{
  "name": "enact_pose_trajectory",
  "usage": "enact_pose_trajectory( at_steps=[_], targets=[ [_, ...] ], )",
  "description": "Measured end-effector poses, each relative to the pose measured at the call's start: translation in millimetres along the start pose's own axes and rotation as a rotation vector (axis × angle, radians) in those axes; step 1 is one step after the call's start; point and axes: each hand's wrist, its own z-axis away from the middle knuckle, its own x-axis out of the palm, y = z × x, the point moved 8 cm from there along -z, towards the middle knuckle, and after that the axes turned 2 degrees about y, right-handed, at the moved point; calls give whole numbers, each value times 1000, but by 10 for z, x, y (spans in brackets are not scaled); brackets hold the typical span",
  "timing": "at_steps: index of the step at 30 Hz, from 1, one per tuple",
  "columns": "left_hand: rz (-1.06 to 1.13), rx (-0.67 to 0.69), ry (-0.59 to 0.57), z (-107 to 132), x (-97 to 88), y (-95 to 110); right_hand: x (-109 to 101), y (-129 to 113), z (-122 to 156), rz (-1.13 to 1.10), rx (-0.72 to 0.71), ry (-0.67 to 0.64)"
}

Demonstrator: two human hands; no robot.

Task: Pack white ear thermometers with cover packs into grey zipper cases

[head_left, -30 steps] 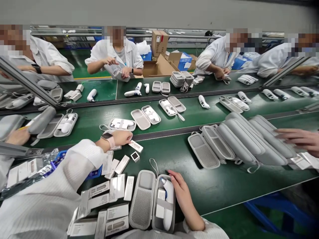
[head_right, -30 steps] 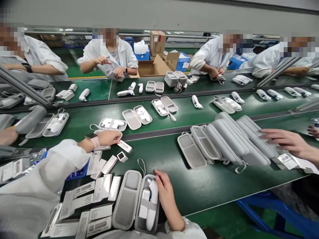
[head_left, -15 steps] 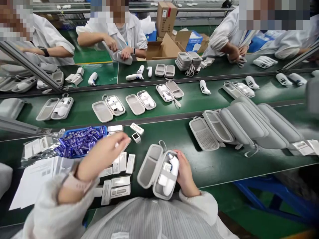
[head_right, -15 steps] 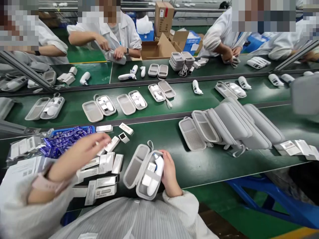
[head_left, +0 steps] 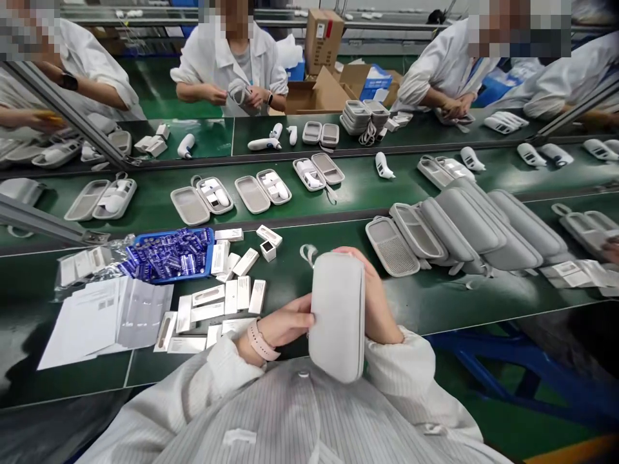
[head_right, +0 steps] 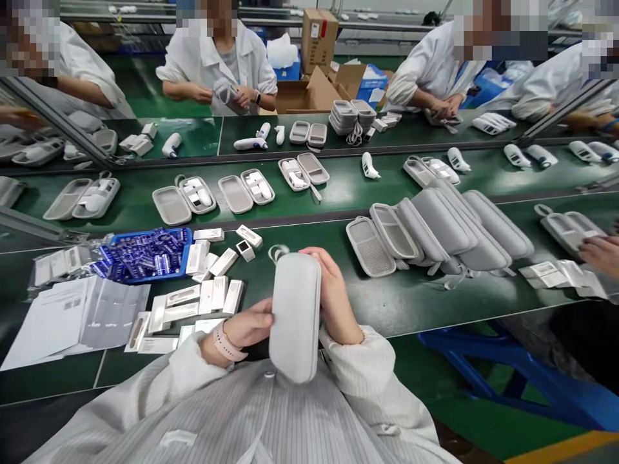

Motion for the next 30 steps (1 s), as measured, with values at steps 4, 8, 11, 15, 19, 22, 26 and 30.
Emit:
enact_pose_trajectory(
  at_steps=[4, 8, 11, 15, 19, 22, 26, 30],
  targets=[
    [114, -4, 112, -88, -121, -1, 137, 288, -84, -160, 95, -68],
    [271, 137, 293, -178, -212, 250, -57, 476, 120, 6, -70, 107],
    [394, 320, 376, -201, -196, 493, 96, 742, 393, -60, 57, -23],
    [395, 380, 364, -224, -123, 502, 343, 926, 529, -210, 188, -95],
    [355, 378, 349, -251, -102, 342, 351, 1017, 431, -161, 186, 3],
    [360, 429, 350, -294, -95, 336, 268, 1043, 372, -154, 158, 82],
    [385, 408, 313, -395, -78, 397, 161, 948, 300, -153, 60, 134],
    [423, 316, 271, -476, -78, 437, 203, 880, 264, -162, 25, 63]
  ],
)
